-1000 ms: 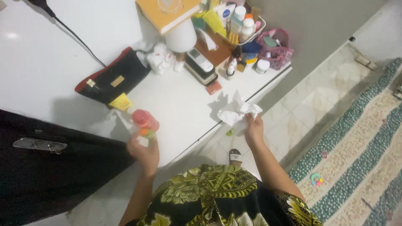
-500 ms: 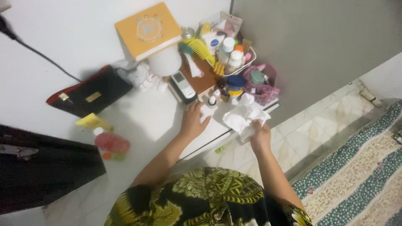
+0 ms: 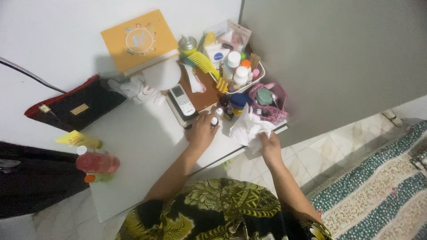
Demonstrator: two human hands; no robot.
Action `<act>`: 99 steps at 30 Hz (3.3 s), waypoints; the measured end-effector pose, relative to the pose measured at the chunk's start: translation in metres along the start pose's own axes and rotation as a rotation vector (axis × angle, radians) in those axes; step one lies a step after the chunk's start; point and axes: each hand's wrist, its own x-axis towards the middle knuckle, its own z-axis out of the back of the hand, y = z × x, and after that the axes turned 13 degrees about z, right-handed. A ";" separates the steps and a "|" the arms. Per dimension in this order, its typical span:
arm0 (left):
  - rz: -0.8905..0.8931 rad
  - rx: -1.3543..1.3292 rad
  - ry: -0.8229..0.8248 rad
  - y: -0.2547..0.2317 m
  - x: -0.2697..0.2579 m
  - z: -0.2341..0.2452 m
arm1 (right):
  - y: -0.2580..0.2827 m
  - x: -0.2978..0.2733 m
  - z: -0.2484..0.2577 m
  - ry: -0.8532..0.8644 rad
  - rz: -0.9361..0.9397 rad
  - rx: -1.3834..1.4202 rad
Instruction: The person wipes and rearranges multiple small bottles, tubes, and containers on a white countertop using a white tissue. They pick up each item, wipe it, and place it back in a new arrangement, handling items one at a time.
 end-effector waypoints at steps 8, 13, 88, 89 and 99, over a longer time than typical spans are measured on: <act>0.152 -0.539 0.209 0.003 -0.043 0.034 | 0.003 0.004 -0.065 0.136 0.671 -0.193; 0.419 -1.015 0.524 0.035 -0.031 0.069 | 0.091 -0.040 -0.126 0.368 0.772 -0.053; -0.254 -0.234 0.004 0.051 -0.070 0.118 | 0.006 0.002 -0.024 -0.364 0.188 0.335; -0.189 -0.276 0.058 0.041 -0.055 0.100 | 0.008 0.002 -0.017 -0.341 0.194 0.298; 0.044 -0.199 0.111 -0.029 0.033 0.002 | 0.024 -0.010 0.042 -0.171 0.243 -0.107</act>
